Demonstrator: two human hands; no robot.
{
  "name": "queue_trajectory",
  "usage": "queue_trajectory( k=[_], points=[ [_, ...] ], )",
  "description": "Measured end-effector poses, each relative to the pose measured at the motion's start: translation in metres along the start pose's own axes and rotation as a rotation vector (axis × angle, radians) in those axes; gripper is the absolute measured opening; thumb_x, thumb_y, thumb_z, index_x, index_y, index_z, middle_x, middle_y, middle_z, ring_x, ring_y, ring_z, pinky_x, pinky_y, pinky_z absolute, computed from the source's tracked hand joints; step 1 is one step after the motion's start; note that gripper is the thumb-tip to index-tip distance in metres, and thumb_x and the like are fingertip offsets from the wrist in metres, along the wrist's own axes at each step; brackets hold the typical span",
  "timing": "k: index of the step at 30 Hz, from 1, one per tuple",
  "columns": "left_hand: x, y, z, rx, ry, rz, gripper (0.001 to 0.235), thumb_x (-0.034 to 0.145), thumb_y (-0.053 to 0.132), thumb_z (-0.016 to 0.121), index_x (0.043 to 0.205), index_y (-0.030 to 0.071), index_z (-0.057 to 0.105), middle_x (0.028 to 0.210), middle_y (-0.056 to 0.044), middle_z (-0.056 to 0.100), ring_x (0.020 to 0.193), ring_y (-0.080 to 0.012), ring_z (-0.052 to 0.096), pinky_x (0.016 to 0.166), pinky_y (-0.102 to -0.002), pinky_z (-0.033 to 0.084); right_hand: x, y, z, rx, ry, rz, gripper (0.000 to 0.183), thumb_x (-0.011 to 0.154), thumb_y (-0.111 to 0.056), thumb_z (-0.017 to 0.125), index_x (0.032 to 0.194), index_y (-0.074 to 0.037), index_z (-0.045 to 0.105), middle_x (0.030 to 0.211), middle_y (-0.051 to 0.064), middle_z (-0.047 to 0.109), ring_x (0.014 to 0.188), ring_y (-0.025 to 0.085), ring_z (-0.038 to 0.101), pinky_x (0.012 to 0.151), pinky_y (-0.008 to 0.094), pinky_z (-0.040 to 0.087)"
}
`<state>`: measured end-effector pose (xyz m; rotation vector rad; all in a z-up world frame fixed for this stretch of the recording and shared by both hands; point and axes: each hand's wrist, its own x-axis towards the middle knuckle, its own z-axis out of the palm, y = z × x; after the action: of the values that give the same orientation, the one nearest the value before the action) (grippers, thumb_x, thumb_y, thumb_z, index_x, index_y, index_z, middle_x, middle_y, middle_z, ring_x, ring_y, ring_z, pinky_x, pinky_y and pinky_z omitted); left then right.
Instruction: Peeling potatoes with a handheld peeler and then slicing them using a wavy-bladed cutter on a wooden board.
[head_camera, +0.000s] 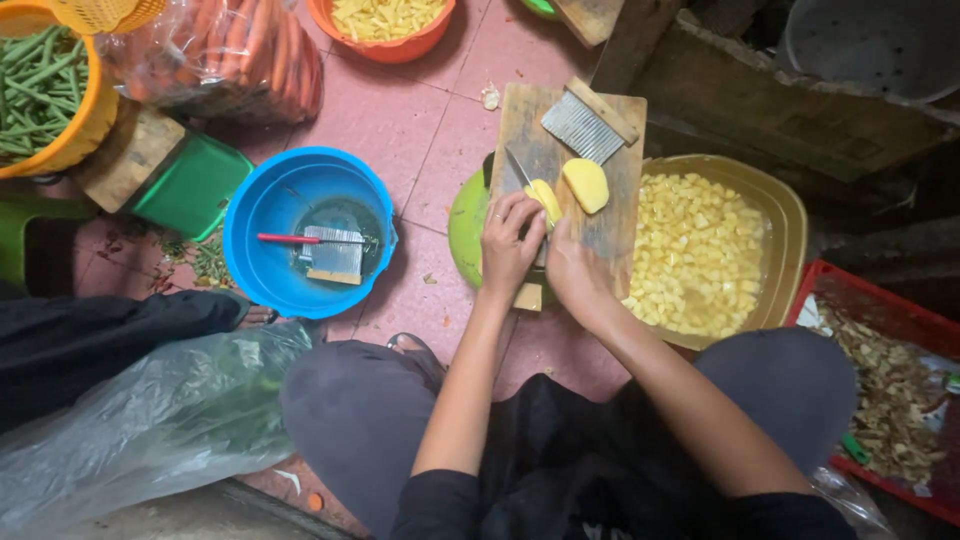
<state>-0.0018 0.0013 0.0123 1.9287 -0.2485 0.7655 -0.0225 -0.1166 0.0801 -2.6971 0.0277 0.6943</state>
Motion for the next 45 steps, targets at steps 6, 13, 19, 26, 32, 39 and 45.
queue_trajectory(
  k=[6,13,19,26,32,39,45],
  points=[
    [-0.008,-0.015,0.012,-0.012,-0.020,0.002,0.022,0.086,0.019,0.081,0.104,0.016,0.068,0.103,-0.007,0.061,0.103,-0.0314,0.065,0.092,-0.043,0.053,-0.022,0.007,-0.029,-0.040,0.127,-0.394,0.041,0.100,-0.011,0.036,0.119,0.013,0.062,0.082,0.039,0.070,0.086,0.058,0.069,0.067,0.070,0.055],
    [-0.013,-0.009,0.009,-0.039,-0.050,-0.087,0.033,0.085,0.021,0.082,0.114,0.017,0.066,0.112,-0.013,0.058,0.101,-0.0400,0.066,0.089,-0.050,0.056,0.025,0.054,0.034,-0.332,0.386,-0.467,0.035,0.099,-0.018,0.043,0.128,0.002,0.044,0.063,0.017,0.070,0.065,0.035,0.076,0.051,0.048,0.059],
    [-0.013,-0.010,0.011,0.003,-0.047,-0.097,0.027,0.086,0.024,0.081,0.111,0.019,0.069,0.109,-0.010,0.055,0.101,-0.0372,0.065,0.088,-0.047,0.055,0.010,0.080,0.053,-0.265,0.238,-0.129,0.050,0.108,-0.057,0.031,0.112,-0.013,0.053,0.085,0.022,0.075,0.089,0.046,0.076,0.079,0.058,0.058],
    [-0.007,-0.011,0.014,-0.001,-0.057,-0.104,0.028,0.082,0.023,0.084,0.105,0.016,0.070,0.105,-0.011,0.056,0.099,-0.0366,0.065,0.086,-0.045,0.056,0.011,0.074,0.069,-0.714,0.671,-0.245,0.020,0.104,-0.038,0.041,0.099,-0.021,0.051,0.060,-0.007,0.069,0.060,0.015,0.075,0.063,0.035,0.059],
    [-0.014,-0.015,0.008,-0.005,0.040,-0.144,0.028,0.081,0.025,0.086,0.102,0.016,0.069,0.106,-0.011,0.053,0.102,-0.0352,0.063,0.086,-0.042,0.055,-0.007,0.044,0.041,-0.620,0.591,-0.203,0.019,0.097,-0.032,0.050,0.100,-0.018,0.062,0.065,0.006,0.068,0.063,0.030,0.071,0.058,0.047,0.053],
    [-0.014,-0.015,0.011,-0.091,-0.020,-0.239,0.051,0.089,0.027,0.082,0.126,0.002,0.057,0.119,-0.018,0.054,0.093,-0.0320,0.067,0.078,-0.033,0.063,-0.021,0.083,-0.028,0.102,0.086,-0.187,0.055,0.106,-0.052,0.038,0.106,-0.005,0.068,0.099,0.031,0.073,0.106,0.052,0.068,0.094,0.063,0.052],
    [0.000,0.003,0.013,0.208,-0.154,0.062,0.089,0.066,0.046,0.091,0.135,0.003,0.054,0.135,-0.022,0.057,0.129,-0.0417,0.054,0.119,-0.060,0.029,0.010,0.142,-0.067,0.030,0.419,-0.055,0.053,0.109,-0.053,0.039,0.144,-0.016,0.056,0.102,0.031,0.072,0.106,0.051,0.069,0.091,0.062,0.051]
  ],
)
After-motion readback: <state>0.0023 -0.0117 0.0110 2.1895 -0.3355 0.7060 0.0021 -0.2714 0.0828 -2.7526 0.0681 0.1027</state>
